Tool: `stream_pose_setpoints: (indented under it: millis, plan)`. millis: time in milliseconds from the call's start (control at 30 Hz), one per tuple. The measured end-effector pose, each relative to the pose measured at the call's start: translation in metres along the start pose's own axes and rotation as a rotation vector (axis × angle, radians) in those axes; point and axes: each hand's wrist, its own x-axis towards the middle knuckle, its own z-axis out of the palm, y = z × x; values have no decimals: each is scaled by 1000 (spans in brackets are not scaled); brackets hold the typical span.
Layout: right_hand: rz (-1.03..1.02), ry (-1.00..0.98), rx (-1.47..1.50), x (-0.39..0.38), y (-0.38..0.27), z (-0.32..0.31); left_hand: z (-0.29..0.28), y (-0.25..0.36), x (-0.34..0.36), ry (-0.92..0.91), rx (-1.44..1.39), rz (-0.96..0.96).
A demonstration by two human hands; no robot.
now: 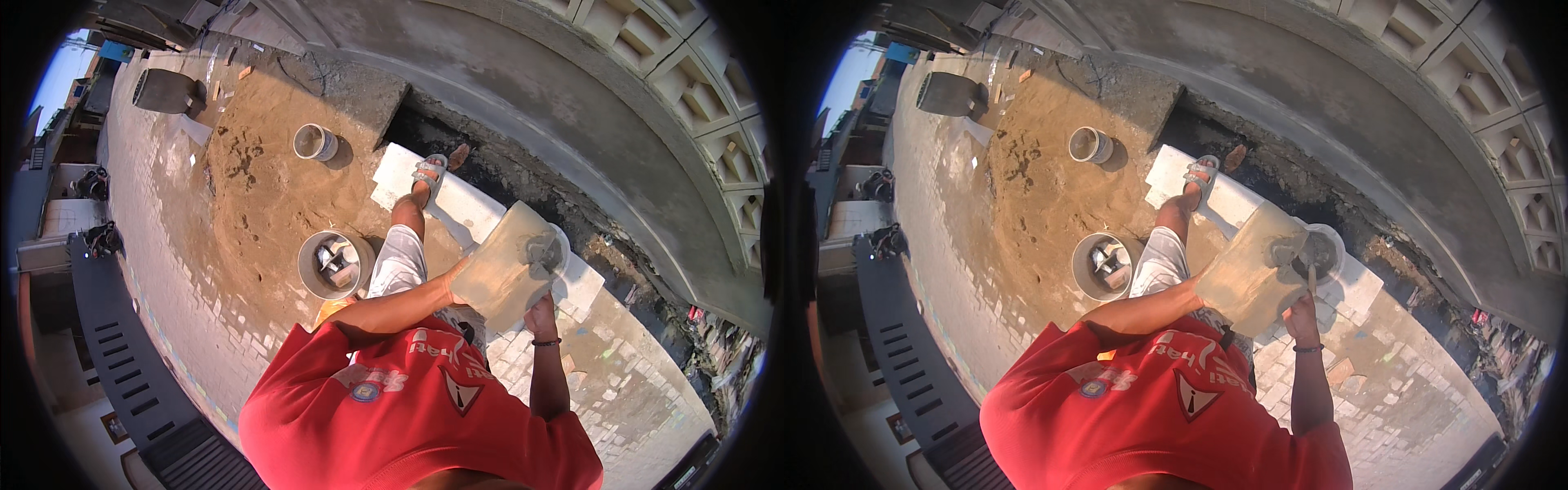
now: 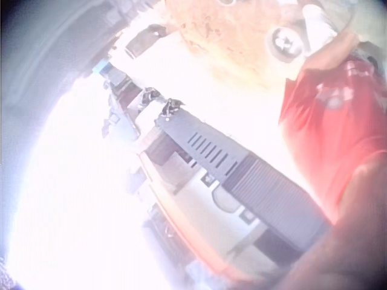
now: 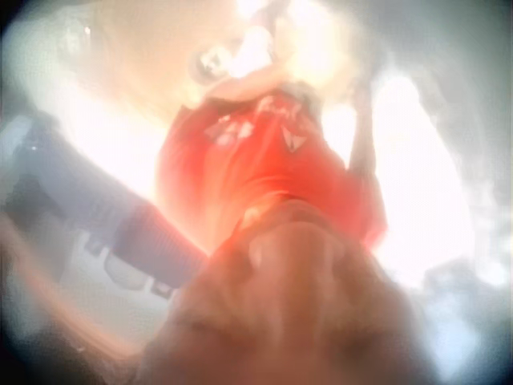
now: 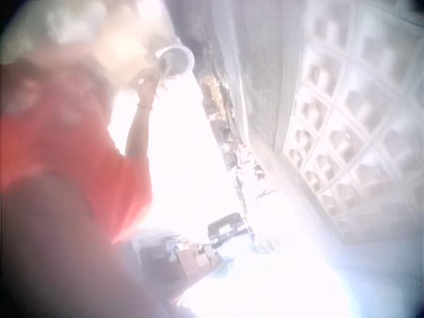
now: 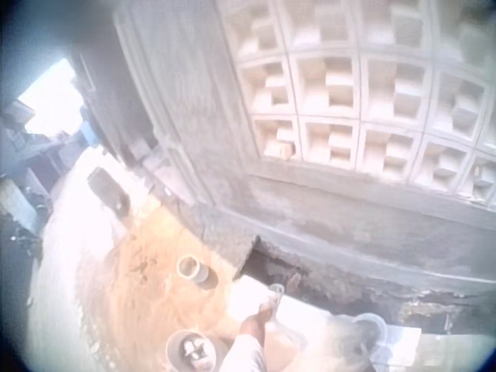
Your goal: The person applies cement to a decorative lattice wall using a trowel and a smaller finishing tool. They repeatedly scoop cement from a bucket, spread it onto the wall surface, and smooth the edges around the lattice pattern.
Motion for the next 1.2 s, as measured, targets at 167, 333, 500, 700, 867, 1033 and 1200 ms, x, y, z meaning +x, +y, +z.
stream_pose_setpoints:
  millis: [167,333,500,700,867,1033,1200]
  plan:
    - [12,-169,225,-12,-3,57,43,6,-17,-361,0,100]
    - [174,-393,336,-4,-9,95,51,19,-34,-451,35,231]
    - [84,-226,13,7,-4,153,42,44,-53,-379,147,425]
    - [267,-259,70,49,4,196,54,83,-100,-400,153,617]
    - [408,-279,126,86,45,271,4,145,-129,-547,36,612]
    - [552,-496,169,136,100,320,-3,198,-212,-523,60,761]
    - [580,-551,119,156,136,383,30,240,-307,-550,138,875]
